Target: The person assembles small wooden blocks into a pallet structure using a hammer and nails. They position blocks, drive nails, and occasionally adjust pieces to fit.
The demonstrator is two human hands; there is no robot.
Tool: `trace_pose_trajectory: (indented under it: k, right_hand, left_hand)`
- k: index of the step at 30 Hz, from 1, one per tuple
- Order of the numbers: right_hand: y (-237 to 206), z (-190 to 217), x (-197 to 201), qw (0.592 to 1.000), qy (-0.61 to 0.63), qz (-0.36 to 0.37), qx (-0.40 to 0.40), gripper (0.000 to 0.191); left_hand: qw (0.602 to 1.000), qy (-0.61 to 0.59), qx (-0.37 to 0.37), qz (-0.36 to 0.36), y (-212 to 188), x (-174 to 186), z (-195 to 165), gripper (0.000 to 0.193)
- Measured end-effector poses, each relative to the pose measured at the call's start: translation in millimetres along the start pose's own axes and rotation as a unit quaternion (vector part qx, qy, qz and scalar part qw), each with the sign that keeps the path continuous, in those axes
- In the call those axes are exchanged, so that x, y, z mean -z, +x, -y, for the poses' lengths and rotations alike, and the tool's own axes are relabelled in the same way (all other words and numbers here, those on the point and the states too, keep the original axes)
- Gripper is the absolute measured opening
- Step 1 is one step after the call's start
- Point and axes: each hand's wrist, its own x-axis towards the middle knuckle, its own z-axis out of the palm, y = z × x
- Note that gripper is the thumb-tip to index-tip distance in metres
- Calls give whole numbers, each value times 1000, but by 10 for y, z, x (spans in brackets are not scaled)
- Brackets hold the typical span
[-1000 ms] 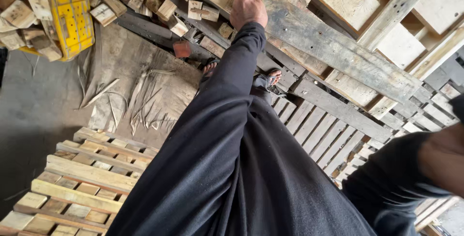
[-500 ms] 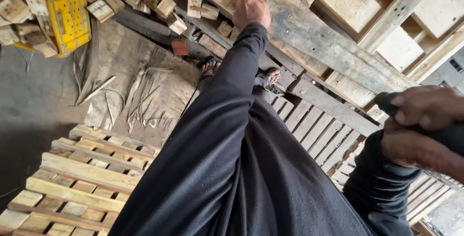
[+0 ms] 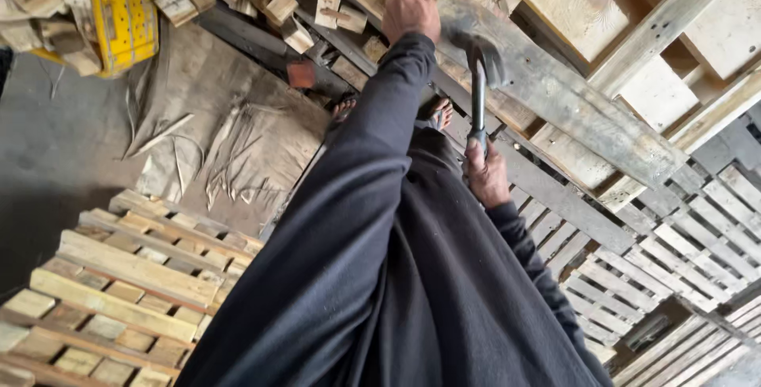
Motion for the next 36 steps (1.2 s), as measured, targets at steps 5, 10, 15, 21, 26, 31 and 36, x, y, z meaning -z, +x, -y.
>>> trace_pose_trajectory:
  k: [5, 10, 15, 21, 26, 31, 36]
  right_hand:
    - [-71, 276, 356, 999, 9, 51, -10, 48]
    - [-178, 220, 590, 995, 50, 59, 66, 51]
    - [221, -106, 498, 999, -7, 46, 3, 58]
    - [235, -217, 586, 998, -43, 38, -19, 65]
    - [10, -164, 515, 999, -33, 9, 11, 70]
    - [25, -118, 374, 998, -61, 12, -28, 68]
    - [-147, 198, 388, 999, -33, 3, 0, 67]
  left_hand:
    - [983, -96, -131, -80, 101, 170, 89, 31]
    - [810, -558, -108, 144, -158, 609, 282, 30]
    - [844, -482, -116, 204, -334, 682, 236, 16]
    - [925, -277, -245, 86, -234, 171, 159, 25]
    - [892, -376, -240, 78, -274, -32, 176, 8]
    - [907, -314, -269, 75, -268, 4, 244, 8]
    - [926, -222, -290, 98, -196, 87, 241, 8]
